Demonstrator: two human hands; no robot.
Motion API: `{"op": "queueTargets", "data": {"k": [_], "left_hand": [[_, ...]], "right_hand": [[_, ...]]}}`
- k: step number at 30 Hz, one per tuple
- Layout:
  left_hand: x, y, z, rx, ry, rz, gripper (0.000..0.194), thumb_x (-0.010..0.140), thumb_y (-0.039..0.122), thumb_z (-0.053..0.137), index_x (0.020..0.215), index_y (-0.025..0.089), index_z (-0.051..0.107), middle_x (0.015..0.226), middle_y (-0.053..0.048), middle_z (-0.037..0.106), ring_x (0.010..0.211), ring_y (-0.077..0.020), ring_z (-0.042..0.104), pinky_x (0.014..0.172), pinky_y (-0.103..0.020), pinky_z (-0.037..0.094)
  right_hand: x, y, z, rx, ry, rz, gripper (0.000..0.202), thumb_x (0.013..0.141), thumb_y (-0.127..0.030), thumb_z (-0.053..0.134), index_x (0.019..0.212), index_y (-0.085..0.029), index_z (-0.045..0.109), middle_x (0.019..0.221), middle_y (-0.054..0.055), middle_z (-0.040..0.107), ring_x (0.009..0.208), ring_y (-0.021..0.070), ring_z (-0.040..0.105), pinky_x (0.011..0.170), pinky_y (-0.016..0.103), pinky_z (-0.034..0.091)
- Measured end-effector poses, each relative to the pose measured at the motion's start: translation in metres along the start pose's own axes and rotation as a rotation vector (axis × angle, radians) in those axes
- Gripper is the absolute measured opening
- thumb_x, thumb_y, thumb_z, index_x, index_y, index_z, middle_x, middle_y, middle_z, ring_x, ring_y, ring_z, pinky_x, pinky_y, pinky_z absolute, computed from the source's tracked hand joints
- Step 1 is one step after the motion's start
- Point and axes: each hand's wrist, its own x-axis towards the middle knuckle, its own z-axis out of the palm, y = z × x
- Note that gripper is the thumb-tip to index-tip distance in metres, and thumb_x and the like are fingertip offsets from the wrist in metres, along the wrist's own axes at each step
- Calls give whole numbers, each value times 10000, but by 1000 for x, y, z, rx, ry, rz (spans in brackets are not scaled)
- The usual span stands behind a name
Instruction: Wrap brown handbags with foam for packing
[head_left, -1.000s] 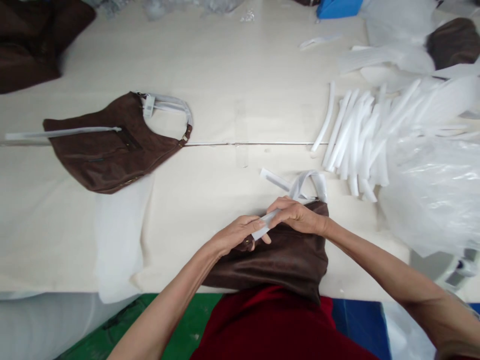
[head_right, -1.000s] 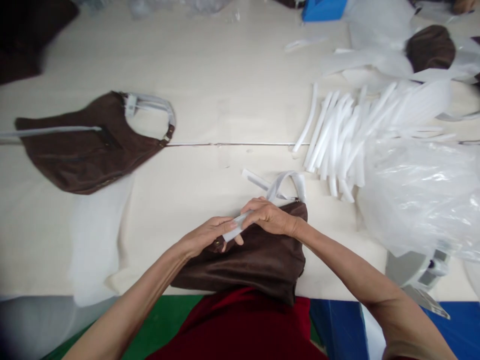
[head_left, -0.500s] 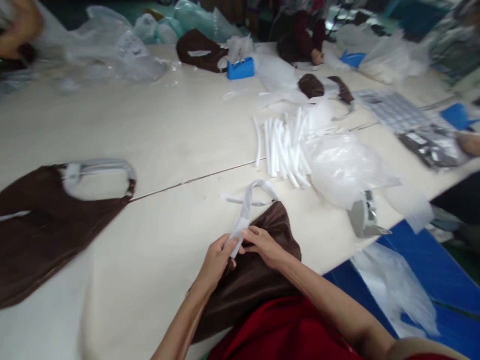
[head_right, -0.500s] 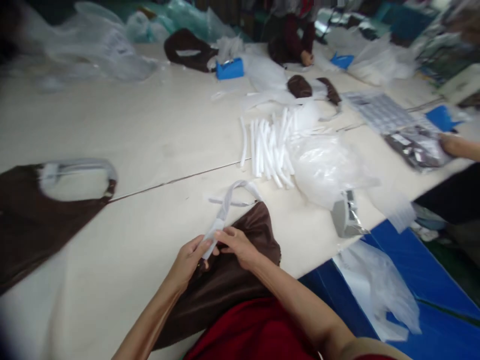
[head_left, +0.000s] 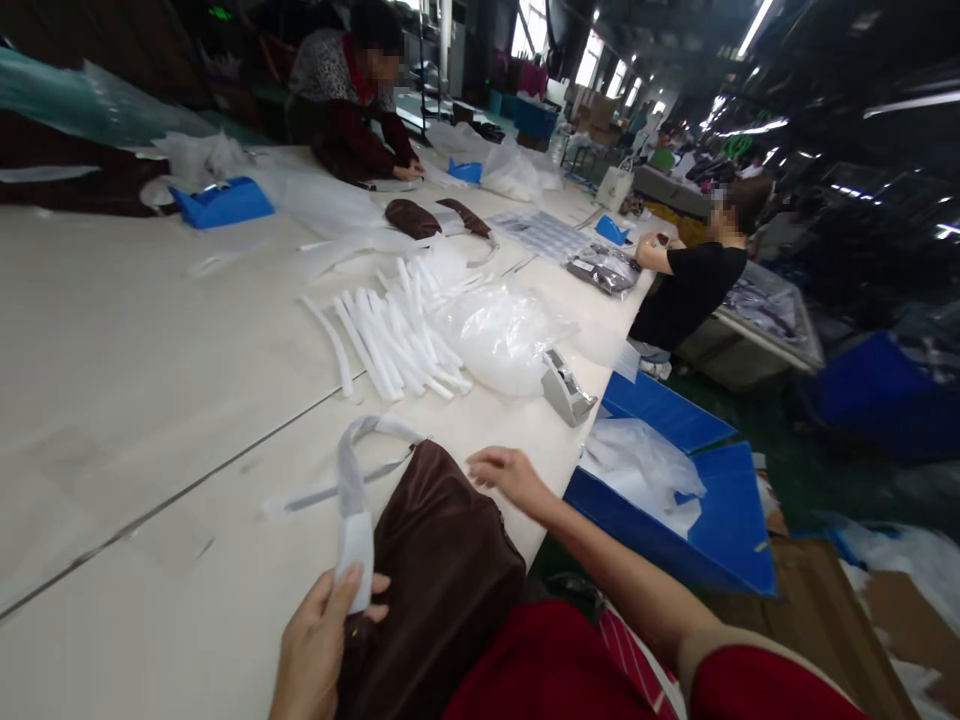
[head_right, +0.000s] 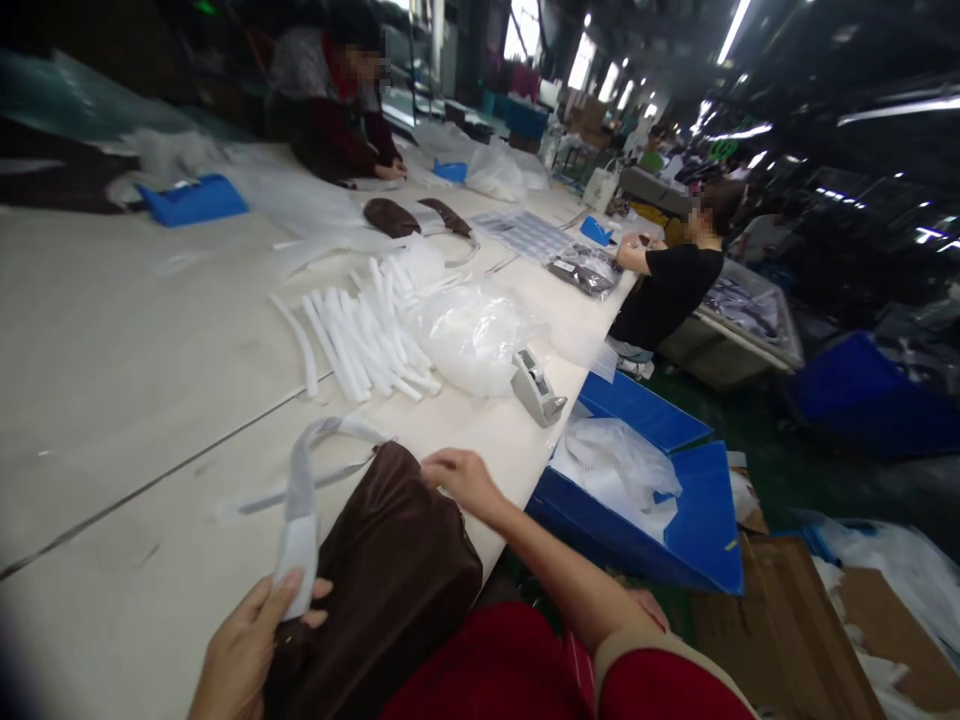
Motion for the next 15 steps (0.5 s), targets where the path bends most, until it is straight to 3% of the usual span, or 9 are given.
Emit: {"op": "queueTargets", "data": {"k": [2, 3, 5, 7, 10, 15], "left_hand": [[2, -4, -1, -11, 17, -29, 524, 600, 632, 680, 848, 171, 660, 775, -63, 747, 560, -214, 670, 450, -278, 501], [4, -6, -2, -7, 15, -38, 519, 596, 622, 684, 854, 172, 662, 771, -62, 747, 568, -217, 675, 445, -274, 499], [7, -9, -1, 12, 4, -44, 513, 590, 621, 689, 844, 176, 668, 744, -58, 743, 576, -224, 682, 439, -268, 494], [9, -10, 1, 29, -1, -52, 508, 584, 626, 695, 826, 180, 673, 709, -52, 736, 575, -231, 684, 420, -262, 482], [7, -9, 4, 26, 0, -60, 477, 616, 597, 702, 853, 184, 679, 693, -40, 732, 568, -227, 682, 406, -255, 472], [3, -4, 6, 3, 34, -56, 432, 616, 537, 722, 856, 180, 683, 755, -46, 747, 575, -216, 677, 420, -256, 492]], "right_hand": [[8, -10, -68, -199, 334, -24, 355, 666, -504, 658, 805, -183, 711, 715, 23, 677, 669, 165, 589, 671, 310, 482], [14, -15, -100, -243, 435, -20, 372, 687, -505, 620, 839, -177, 709, 757, 35, 686, 712, 179, 599, 693, 315, 485], [26, -23, -155, -313, 560, 4, 354, 704, -471, 582, 839, -168, 704, 812, 54, 699, 805, 205, 614, 748, 322, 481], [39, -26, -194, -370, 603, 54, 263, 679, -383, 607, 783, -160, 701, 828, 63, 708, 890, 226, 623, 814, 322, 466], [59, -21, -223, -450, 593, 162, 125, 624, -257, 648, 673, -148, 684, 749, 67, 699, 911, 247, 626, 848, 327, 448], [81, -7, -239, -493, 524, 252, 109, 659, -233, 664, 659, -125, 667, 640, 64, 652, 796, 216, 608, 747, 312, 449]]}}
